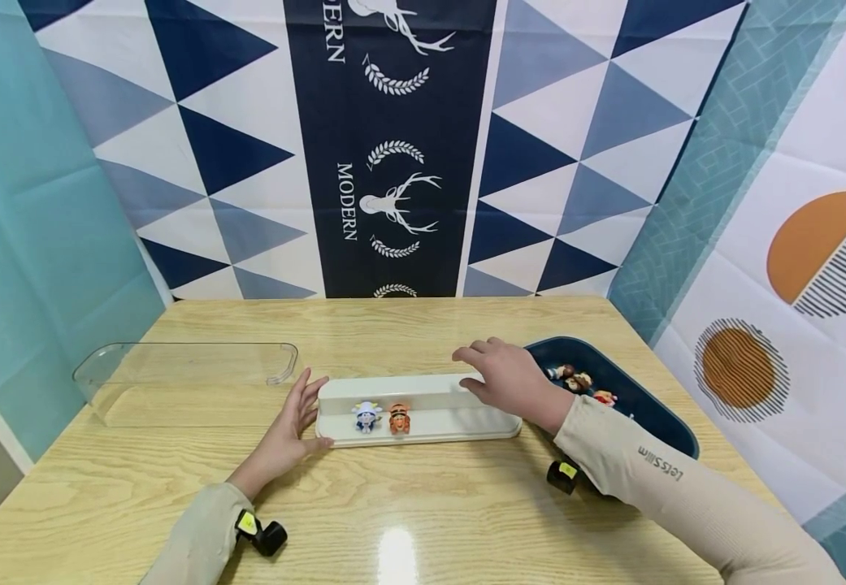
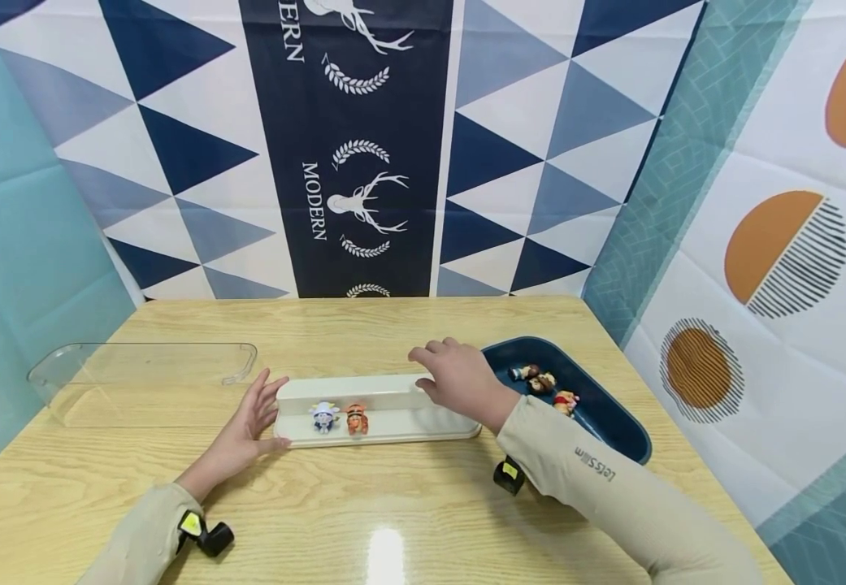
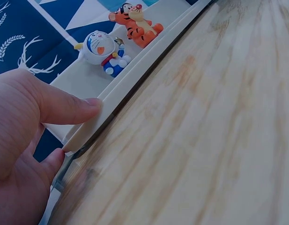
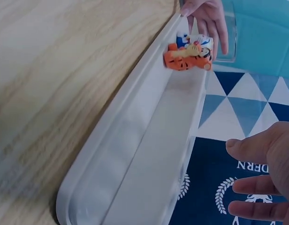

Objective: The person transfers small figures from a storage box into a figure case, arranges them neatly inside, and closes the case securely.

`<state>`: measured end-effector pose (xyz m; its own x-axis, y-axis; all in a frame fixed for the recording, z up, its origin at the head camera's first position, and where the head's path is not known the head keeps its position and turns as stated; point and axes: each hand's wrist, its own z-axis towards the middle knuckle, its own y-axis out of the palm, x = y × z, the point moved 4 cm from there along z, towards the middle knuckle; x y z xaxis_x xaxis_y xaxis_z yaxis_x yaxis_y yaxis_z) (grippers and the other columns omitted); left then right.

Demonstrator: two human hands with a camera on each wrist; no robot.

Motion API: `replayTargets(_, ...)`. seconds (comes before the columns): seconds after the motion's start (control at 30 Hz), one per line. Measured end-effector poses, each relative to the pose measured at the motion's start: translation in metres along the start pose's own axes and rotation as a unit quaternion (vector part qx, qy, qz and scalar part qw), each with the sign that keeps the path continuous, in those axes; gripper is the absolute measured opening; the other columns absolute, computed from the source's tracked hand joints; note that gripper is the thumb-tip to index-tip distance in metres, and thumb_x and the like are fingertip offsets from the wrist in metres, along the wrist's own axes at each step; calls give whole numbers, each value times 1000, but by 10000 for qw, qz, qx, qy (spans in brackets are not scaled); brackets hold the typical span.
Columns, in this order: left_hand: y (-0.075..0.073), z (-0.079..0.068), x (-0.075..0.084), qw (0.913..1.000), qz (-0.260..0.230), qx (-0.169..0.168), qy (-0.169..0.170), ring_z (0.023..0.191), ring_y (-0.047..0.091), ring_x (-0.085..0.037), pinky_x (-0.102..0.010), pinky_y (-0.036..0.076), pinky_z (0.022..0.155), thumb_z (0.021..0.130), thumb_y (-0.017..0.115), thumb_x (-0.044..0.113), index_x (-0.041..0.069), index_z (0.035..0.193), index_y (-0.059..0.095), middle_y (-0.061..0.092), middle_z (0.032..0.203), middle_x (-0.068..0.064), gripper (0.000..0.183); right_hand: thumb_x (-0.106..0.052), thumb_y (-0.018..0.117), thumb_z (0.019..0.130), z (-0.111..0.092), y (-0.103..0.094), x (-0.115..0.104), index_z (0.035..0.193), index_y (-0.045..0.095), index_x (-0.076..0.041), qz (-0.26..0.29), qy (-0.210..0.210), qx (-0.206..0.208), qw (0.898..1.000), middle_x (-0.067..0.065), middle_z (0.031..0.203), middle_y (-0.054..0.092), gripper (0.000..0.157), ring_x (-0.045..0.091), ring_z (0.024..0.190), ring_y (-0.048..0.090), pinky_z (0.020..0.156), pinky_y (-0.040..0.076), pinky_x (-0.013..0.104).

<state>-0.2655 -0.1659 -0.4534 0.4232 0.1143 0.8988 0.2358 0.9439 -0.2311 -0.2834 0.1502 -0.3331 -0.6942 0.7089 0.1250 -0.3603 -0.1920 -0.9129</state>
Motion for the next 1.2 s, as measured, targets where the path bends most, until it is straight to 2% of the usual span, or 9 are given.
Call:
replayTargets(0.1,0,-1,1,10000,46,15,40,143,17,-47,-29,26,115,73,69,-22,-1,157,-6,20,157,-32,114,-23,80,85,0,-2,2,116,69,-8,-243,-87,65,9996,9,100,69,36,27,81,63,61,56,39)
replayTargets(0.33,2,0,4,10000,24,8,59,144,17,-47,-56,19,115,74,69,-22,-1,157,-6,20,157,-32,114,-23,80,85,-1,-10,16,114,70,-8,-665,-240,323,9970,10,97,69,34,28,81,63,61,56,39)
replayTargets(0.43,2,1,3,10000,-26,11,5,144,17,-46,-59,18,114,74,69,-23,-1,157,-6,19,157,-32,114,-22,80,85,-3,-13,25,113,69,-7,-706,-197,334,9967,10,96,69,34,29,79,62,59,56,39)
replayTargets(0.6,1,1,2,10000,-6,20,-89,145,18,-43,-55,19,114,73,68,-24,0,157,-7,19,158,-30,115,-22,80,85,-7,-16,41,112,70,-6,-785,-24,319,9964,12,96,70,32,29,78,62,59,57,40)
replayTargets(0.77,0,0,2,10000,22,17,-35,145,17,-45,-54,19,115,73,69,-23,0,157,-7,19,158,-31,115,-19,80,84,-12,-17,55,109,69,-5,-823,81,408,9957,13,93,69,30,28,73,61,56,55,38)
replayTargets(1.07,0,-1,1,10000,61,2,17,144,18,-46,-26,26,114,73,68,-22,0,157,-7,20,158,-31,115,-16,79,84,-23,-18,74,108,68,-3,-786,264,396,9958,15,92,68,29,30,73,60,56,54,40)
replayTargets(1.2,1,-1,1,10000,18,4,44,144,17,-45,-17,27,111,73,68,-23,0,157,-7,19,158,-31,115,-15,78,85,-27,-18,85,106,68,-2,-877,399,316,9948,14,90,67,27,30,72,59,57,54,41)
